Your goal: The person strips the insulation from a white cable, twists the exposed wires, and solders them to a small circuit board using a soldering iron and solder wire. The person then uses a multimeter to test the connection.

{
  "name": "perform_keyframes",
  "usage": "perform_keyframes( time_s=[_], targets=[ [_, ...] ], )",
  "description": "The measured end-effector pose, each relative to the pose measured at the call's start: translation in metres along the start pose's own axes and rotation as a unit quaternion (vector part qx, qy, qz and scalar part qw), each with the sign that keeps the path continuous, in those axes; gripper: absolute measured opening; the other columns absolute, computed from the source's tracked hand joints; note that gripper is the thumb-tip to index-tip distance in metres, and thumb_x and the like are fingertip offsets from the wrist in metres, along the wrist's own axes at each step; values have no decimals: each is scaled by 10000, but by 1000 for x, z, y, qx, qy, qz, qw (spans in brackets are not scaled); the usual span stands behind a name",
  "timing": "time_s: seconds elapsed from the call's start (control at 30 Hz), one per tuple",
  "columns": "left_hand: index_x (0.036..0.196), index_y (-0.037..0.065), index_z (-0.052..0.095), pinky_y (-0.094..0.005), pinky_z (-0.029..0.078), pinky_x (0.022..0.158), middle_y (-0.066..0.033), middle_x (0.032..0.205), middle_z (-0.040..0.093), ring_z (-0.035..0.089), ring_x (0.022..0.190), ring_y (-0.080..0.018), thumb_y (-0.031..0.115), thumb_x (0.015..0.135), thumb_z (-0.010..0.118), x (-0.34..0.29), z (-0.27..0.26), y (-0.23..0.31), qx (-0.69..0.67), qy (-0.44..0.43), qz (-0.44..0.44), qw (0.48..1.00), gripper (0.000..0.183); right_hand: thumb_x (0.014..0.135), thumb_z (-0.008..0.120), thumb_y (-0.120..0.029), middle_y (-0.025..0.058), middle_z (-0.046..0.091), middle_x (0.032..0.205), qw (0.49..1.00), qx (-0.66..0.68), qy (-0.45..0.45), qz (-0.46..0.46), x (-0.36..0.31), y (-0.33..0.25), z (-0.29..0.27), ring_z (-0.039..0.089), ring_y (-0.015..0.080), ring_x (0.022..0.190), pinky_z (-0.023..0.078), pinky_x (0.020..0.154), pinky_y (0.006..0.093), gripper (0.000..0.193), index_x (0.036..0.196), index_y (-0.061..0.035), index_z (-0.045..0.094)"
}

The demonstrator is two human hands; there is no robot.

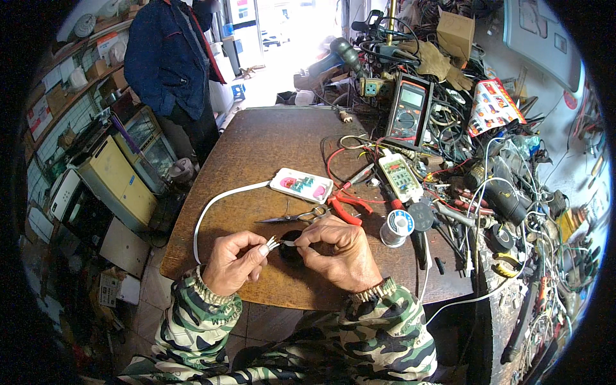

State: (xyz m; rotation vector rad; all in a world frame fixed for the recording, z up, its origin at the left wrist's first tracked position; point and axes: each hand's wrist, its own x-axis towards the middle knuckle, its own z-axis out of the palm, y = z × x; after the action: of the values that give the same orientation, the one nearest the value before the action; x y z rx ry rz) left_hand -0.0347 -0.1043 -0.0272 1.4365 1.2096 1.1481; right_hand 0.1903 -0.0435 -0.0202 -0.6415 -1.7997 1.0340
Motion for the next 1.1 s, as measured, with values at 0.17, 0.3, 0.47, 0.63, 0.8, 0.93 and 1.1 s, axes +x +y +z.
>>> perform_keyframes(
  time_s=[0.17,0.3,0.47,0.63,0.8,0.93,1.1],
  targets=[
    [1027,-44,633,-195,427,464,-25,743,628,554,554,-41,164,975,628,-1,0,0,-1,2,7,1000,214,739,736,38,64,704,870,1000,-2,-8,15,0,-1,0,622,141,839,473,720,269,123,851,-12,744],
    [1020,-44,636,-195,426,464,-26,740,627,553,554,-42,158,971,631,0,1,2,7,1,10,1000,208,739,735,37,61,701,869,1000,-22,-11,5,0,-3,-1,622,137,837,472,716,264,125,853,-12,744],
    [1016,-43,636,-198,426,466,-23,735,624,552,553,-43,153,970,633,0,1,1,6,2,8,1000,201,732,727,40,61,697,864,999,-35,11,-14,-1,4,0,625,143,838,481,730,269,133,851,-15,744],
    [1007,-44,637,-200,430,476,-22,729,618,546,555,-44,136,967,634,0,1,-3,4,4,12,1000,184,730,722,43,66,698,862,999,-20,25,-6,0,-4,0,631,153,842,488,744,277,133,845,-18,744],
    [993,-49,641,-207,440,487,-23,732,619,541,559,-44,122,966,631,0,1,-3,18,-3,6,1000,174,730,724,49,68,701,874,1000,-22,11,-15,0,-2,1,635,153,850,490,755,278,132,841,-20,744],
    [994,-52,646,-211,443,488,-25,731,620,540,558,-44,123,965,632,0,1,-2,28,-6,8,1000,178,737,732,43,68,701,892,1000,-5,11,8,-1,-3,1,634,150,852,490,758,276,123,841,-22,745],
    [994,-53,648,-212,444,490,-23,725,621,540,558,-44,125,965,634,0,1,0,43,-9,19,999,181,741,732,41,67,694,890,1000,-21,10,4,-1,-1,2,629,137,836,482,741,265,119,846,-16,742]
  ],
)
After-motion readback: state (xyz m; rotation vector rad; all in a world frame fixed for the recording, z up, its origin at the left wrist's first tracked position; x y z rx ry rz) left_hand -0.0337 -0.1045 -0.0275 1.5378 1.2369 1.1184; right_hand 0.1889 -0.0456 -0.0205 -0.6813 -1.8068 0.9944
